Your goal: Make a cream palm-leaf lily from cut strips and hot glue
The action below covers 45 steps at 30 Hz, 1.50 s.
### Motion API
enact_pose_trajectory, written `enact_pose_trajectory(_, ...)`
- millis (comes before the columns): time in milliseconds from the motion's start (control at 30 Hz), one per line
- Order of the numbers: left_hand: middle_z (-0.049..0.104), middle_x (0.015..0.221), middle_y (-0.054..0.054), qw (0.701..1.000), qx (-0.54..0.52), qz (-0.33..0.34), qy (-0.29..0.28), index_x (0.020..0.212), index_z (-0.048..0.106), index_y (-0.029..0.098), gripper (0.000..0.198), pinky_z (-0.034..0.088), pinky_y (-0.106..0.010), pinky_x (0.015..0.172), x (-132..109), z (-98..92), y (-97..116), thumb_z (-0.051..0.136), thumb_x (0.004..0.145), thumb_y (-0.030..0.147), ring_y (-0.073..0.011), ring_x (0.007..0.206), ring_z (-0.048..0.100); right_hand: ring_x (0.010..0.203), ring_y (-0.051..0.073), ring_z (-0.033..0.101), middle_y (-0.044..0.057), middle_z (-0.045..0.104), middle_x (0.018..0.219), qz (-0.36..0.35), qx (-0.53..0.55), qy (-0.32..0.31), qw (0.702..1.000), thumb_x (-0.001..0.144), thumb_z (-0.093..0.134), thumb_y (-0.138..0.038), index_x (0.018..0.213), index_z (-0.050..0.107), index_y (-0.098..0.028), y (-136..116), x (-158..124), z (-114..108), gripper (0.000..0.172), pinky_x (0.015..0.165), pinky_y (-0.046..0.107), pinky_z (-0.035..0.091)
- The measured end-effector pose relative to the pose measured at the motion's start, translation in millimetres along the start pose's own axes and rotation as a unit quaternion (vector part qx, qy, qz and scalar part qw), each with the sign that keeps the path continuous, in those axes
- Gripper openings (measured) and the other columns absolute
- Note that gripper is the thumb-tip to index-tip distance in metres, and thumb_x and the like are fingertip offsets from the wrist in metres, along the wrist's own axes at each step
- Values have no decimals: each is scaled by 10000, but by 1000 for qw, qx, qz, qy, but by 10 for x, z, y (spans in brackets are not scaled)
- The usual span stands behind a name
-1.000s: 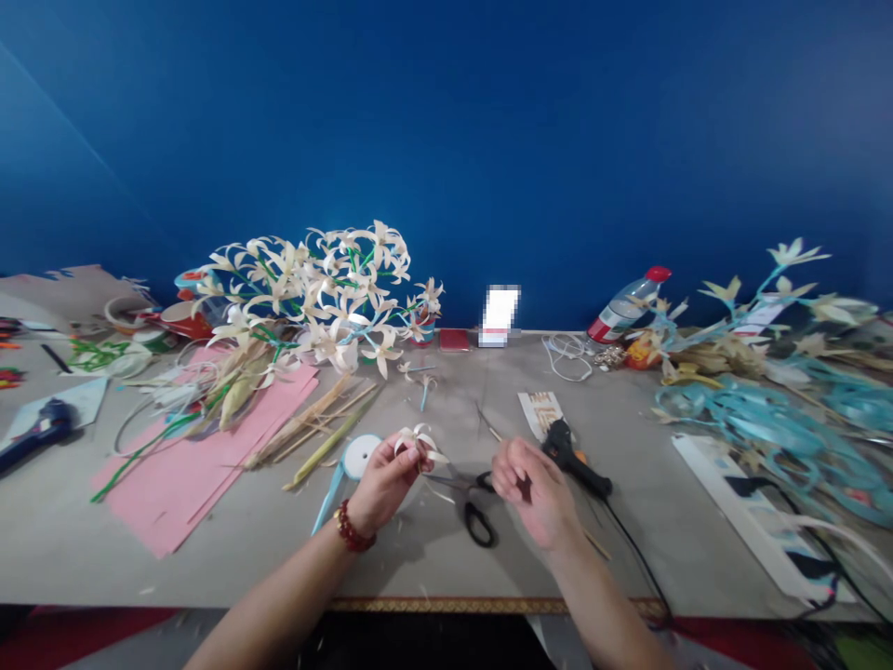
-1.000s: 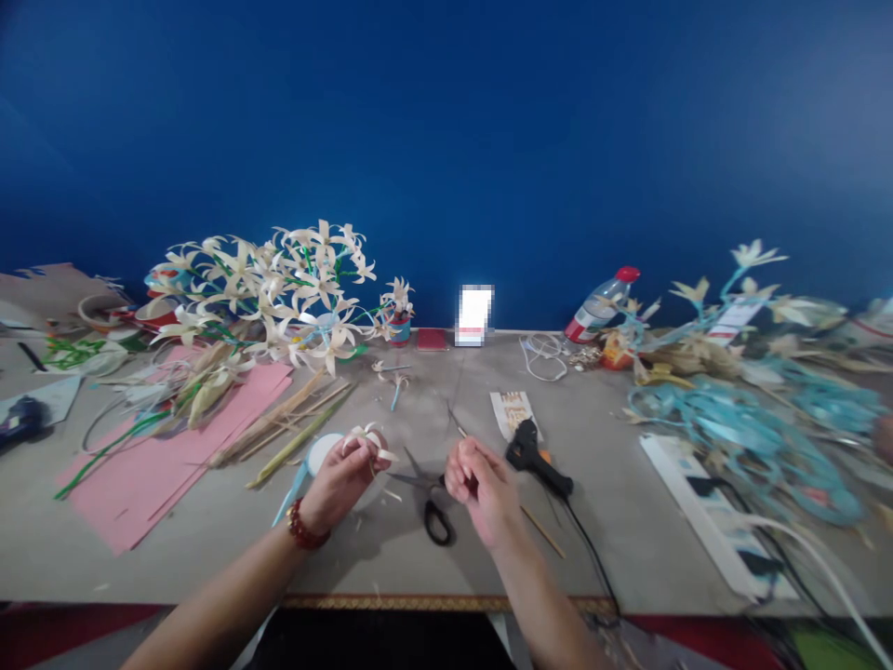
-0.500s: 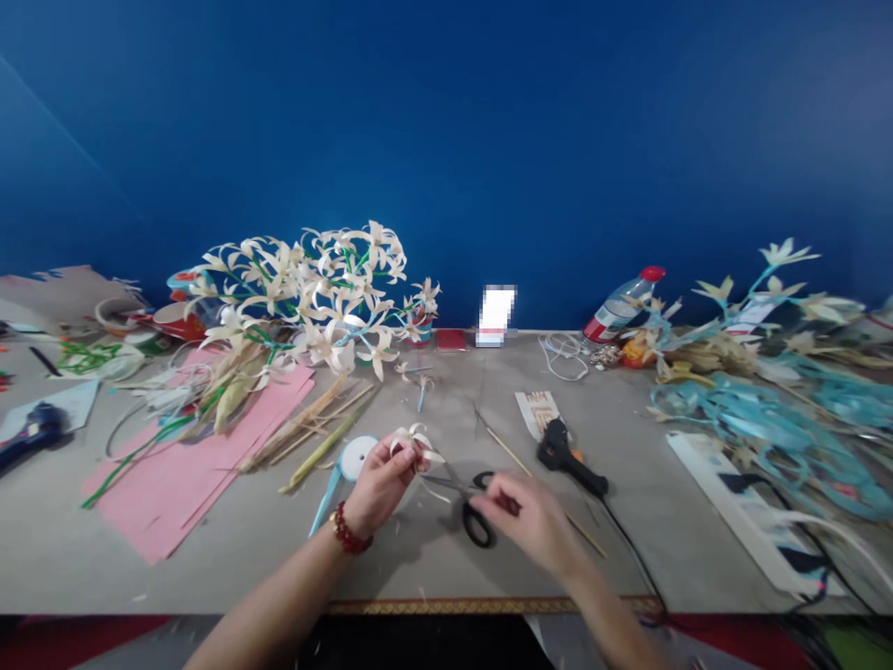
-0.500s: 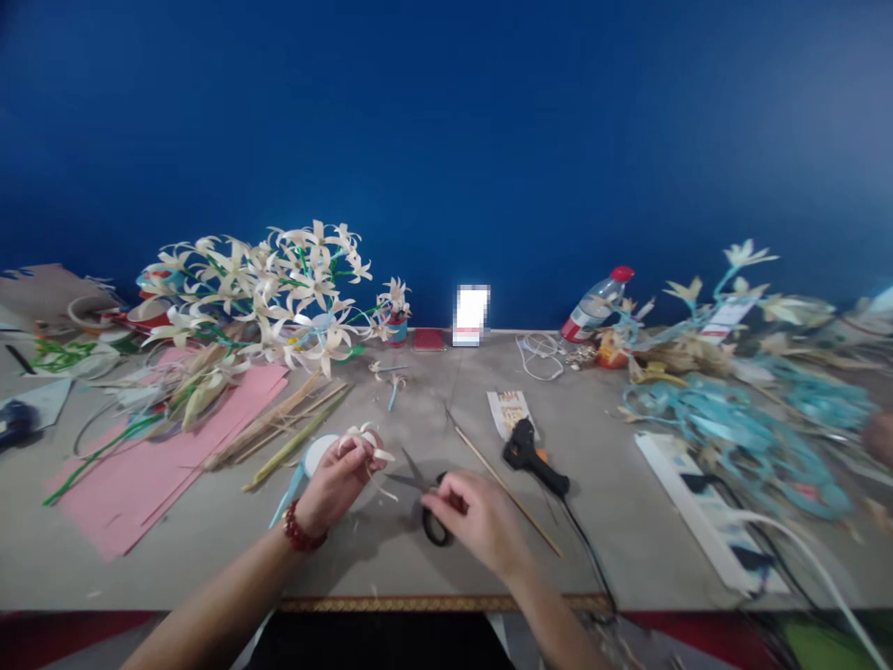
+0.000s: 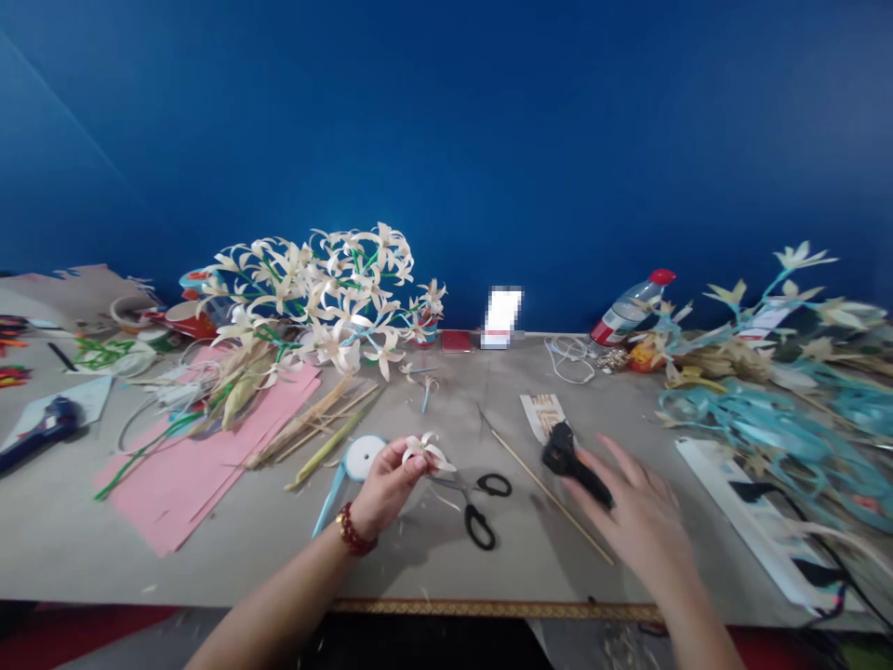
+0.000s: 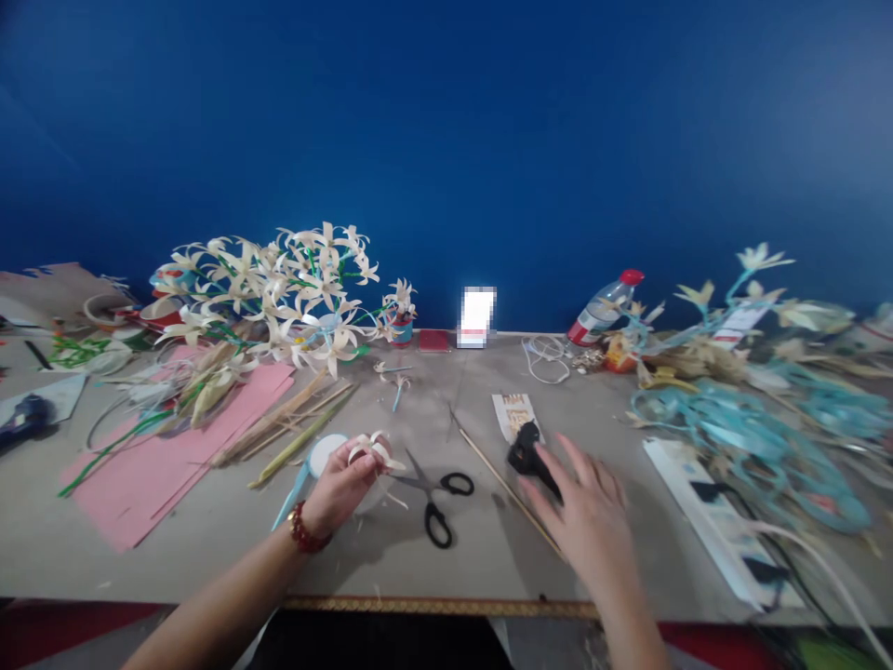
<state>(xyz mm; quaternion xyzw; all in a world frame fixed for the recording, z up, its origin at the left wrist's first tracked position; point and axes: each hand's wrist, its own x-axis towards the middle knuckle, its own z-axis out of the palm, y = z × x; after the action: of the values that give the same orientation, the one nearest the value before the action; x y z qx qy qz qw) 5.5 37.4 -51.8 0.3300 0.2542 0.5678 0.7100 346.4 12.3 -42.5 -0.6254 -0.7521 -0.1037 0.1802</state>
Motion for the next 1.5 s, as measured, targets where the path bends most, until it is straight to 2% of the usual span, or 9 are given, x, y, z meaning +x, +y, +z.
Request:
enact_pose_trajectory(233, 636, 721, -10, 1000, 11, 2, 19, 719, 647, 145, 216, 425, -267, 710, -1, -10, -4, 813, 715, 282, -138, 702, 578, 968, 336, 646, 159, 676, 1076, 26, 4, -65, 998, 914, 465, -398, 1179, 565, -164, 326, -96, 369, 367, 839, 452, 516)
enact_pose_trajectory(500, 647, 771, -19, 1000, 1, 2, -2, 776, 683, 159, 94, 435, -250, 739, 2, -68, -45, 749, 790, 225, -128, 734, 579, 1046, 300, 622, 132, 615, 1183, 35, 77, -104, 991, 811, 519, -245, 1097, 596, -200, 306, 47, 311, 299, 894, 425, 506)
enact_pose_trajectory(733, 628, 763, -17, 1000, -4, -1, 6, 764, 682, 155, 107, 442, -249, 730, 19, -80, -60, 762, 775, 225, -126, 726, 565, 1127, 309, 601, 150, 628, 1233, 1, 108, -118, 987, 759, 560, -240, 975, 599, -198, 395, 136, 331, 223, 948, 447, 486)
enact_pose_trajectory(867, 623, 757, -16, 1000, -3, -5, 13, 753, 675, 148, 146, 445, -249, 725, 20, -64, -52, 781, 755, 249, -124, 719, 560, 1042, 313, 661, 131, 688, 1160, 39, 147, -154, 976, 786, 561, -305, 1073, 583, -226, 501, 173, 314, 299, 884, 455, 518)
enact_pose_trajectory(1000, 627, 750, -17, 1000, 0, -13, 20, 741, 661, 147, 168, 445, -249, 725, 10, -44, -36, 788, 748, 257, -123, 713, 563, 1006, 304, 682, 99, 728, 1079, 118, 283, -159, 938, 845, 539, -388, 1088, 574, -243, 634, 226, 308, 285, 873, 458, 523)
enact_pose_trajectory(1133, 644, 768, -23, 999, 0, -24, 26, 736, 655, 145, 185, 453, -259, 730, 7, -40, -31, 797, 736, 264, -128, 713, 576, 1014, 297, 693, 127, 740, 1038, 200, 503, -105, 834, 878, 480, -408, 1083, 589, -191, 689, 292, 306, 318, 916, 457, 514)
enact_pose_trajectory(1300, 632, 756, -20, 999, 12, -24, 37, 726, 639, 142, 191, 442, -255, 710, 13, -25, -33, 783, 749, 264, -127, 701, 561, 611, 217, 665, 151, 711, 952, 270, 638, 28, 720, 918, 310, -482, 971, 616, -200, 489, 278, 201, 419, 569, 382, 552)
enact_pose_trajectory(1400, 621, 755, -13, 998, 16, -23, 51, 710, 620, 144, 206, 436, -254, 713, 13, 0, -31, 785, 746, 262, -125, 705, 559, 403, 141, 505, 57, 676, 721, 265, 655, 6, 708, 912, 438, -441, 929, 603, -230, 158, 191, 94, 268, 418, 296, 457)
enact_pose_trajectory(1500, 612, 756, -13, 998, 23, -15, 54, 708, 614, 143, 220, 433, -261, 726, 16, 21, -26, 784, 745, 277, -128, 713, 557, 585, 189, 636, 67, 719, 753, 201, 613, -68, 761, 879, 595, -394, 917, 653, -204, -317, 66, -15, 202, 556, 299, 538)
